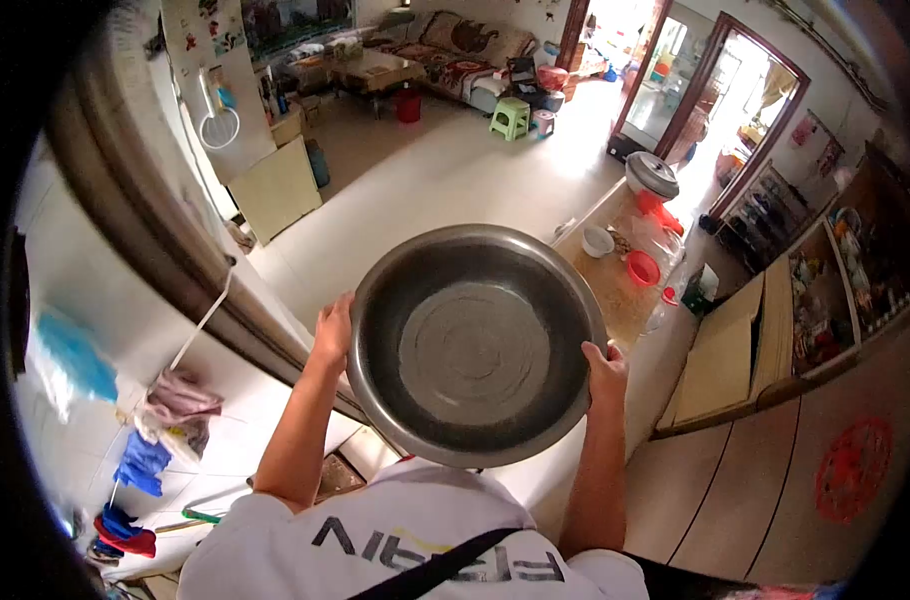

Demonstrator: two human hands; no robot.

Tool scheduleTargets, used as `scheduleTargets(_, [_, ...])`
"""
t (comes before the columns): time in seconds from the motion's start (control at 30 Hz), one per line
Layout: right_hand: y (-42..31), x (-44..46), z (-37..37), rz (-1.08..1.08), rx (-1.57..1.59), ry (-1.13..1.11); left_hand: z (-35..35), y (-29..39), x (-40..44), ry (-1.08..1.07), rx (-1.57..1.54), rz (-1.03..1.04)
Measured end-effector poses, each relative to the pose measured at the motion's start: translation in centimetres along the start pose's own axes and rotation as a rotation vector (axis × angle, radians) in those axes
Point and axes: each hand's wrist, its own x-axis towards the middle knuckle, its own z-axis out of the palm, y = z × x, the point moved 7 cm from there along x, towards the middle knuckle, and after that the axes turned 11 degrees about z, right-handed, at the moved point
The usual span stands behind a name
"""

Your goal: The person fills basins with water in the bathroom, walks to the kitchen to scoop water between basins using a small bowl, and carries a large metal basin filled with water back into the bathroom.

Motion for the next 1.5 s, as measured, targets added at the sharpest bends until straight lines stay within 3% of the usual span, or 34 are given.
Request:
scheduleTargets(0.13, [-3.9,6.9,7.7,-0.023,0.05,-0.088,2.1,2.5,8.4,0.08,0.051,0.052])
scheduleTargets(0.23, [-7.0,11.3,14.1,0.005,0.096,-0.185,3.5,0.5,15.3,0.085,-0.065,-0.039])
scheduleTargets(0.33, [-8.6,17.8,19.5,-0.045,0.019,-0.245,4.4,-0.4,21.3,0.075,-0.074,0.008])
scheduleTargets(0.5, [-13.7,27.3,33.2,-0.134,-0.003,-0.44,3.7,-1.9,30.3,0.257,-0.099,-0.01])
scheduleTargets(0.6, [-17.9,29.6,40.6,-0.245,-0.02,-0.143,1.8,-2.3,34.2,0.425,0.097,0.016])
scheduleTargets(0.7, [-20.5,33.8,51.4,-0.221,-0.152,-0.613,-0.4,-3.4,39.9,0.537,0.147,0.018])
scheduleTargets(0.8, [-24.0,33.4,61.0,-0.143,-0.169,-0.718,-3.3,-4.7,42.8,0.633,0.091,-0.037])
scheduleTargets(1.0, [-28.0,32.0,79.2,-0.221,-0.344,-0.807,-10.4,-3.3,50.3,0.812,0.211,-0.069])
scheduleTargets(1.23, [-31.4,23.1,100.4,-0.263,-0.349,-1.004,-23.0,-3.5,58.2,1.005,0.161,-0.112])
scheduleTargets(1.43, [-31.5,15.3,121.3,-0.442,-0.427,-1.223,-35.2,-4.1,63.5,1.221,0.14,-0.134])
scheduleTargets(1.47, [-31.2,13.0,124.8,-0.323,-0.339,-1.328,-36.8,-3.9,64.1,1.267,0.127,-0.127])
scheduleTargets(1.5, [-31.2,11.3,128.1,-0.338,-0.381,-1.362,-38.0,-4.0,64.8,1.312,0.09,-0.171])
